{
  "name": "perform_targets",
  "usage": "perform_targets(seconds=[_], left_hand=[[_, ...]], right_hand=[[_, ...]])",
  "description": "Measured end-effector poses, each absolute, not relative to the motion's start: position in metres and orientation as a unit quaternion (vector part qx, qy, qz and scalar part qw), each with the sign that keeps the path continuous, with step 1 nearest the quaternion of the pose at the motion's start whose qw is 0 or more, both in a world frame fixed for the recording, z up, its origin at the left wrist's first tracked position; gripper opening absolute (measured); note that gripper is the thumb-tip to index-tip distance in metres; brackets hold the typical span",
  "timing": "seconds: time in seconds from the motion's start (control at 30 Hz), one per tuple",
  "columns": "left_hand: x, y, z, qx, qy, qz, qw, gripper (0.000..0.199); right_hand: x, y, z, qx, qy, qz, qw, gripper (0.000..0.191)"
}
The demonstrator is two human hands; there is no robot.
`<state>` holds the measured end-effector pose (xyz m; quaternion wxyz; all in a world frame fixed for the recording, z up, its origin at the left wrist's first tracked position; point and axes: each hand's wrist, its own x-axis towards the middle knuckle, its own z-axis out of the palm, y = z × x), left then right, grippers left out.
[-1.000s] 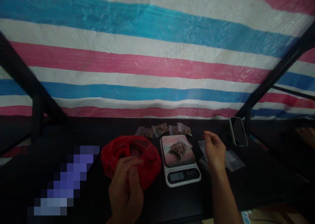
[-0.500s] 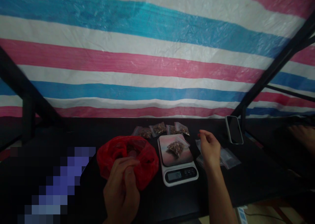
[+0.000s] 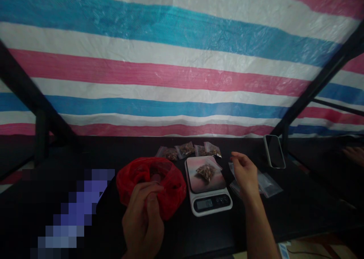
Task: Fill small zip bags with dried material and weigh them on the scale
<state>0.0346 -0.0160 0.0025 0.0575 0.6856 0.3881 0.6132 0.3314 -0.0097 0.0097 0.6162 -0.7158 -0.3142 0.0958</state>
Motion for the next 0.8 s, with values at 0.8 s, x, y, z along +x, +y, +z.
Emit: perform_targets(seconds=[0.8], left_hand=[[0.0339, -0.0205, 0.0094, 0.685, 0.389, 0.614, 0.050, 0.025]], right_hand=[[0.3236, -0.0180, 0.0166, -0.716, -0.417, 0.223, 0.514, 0.028]])
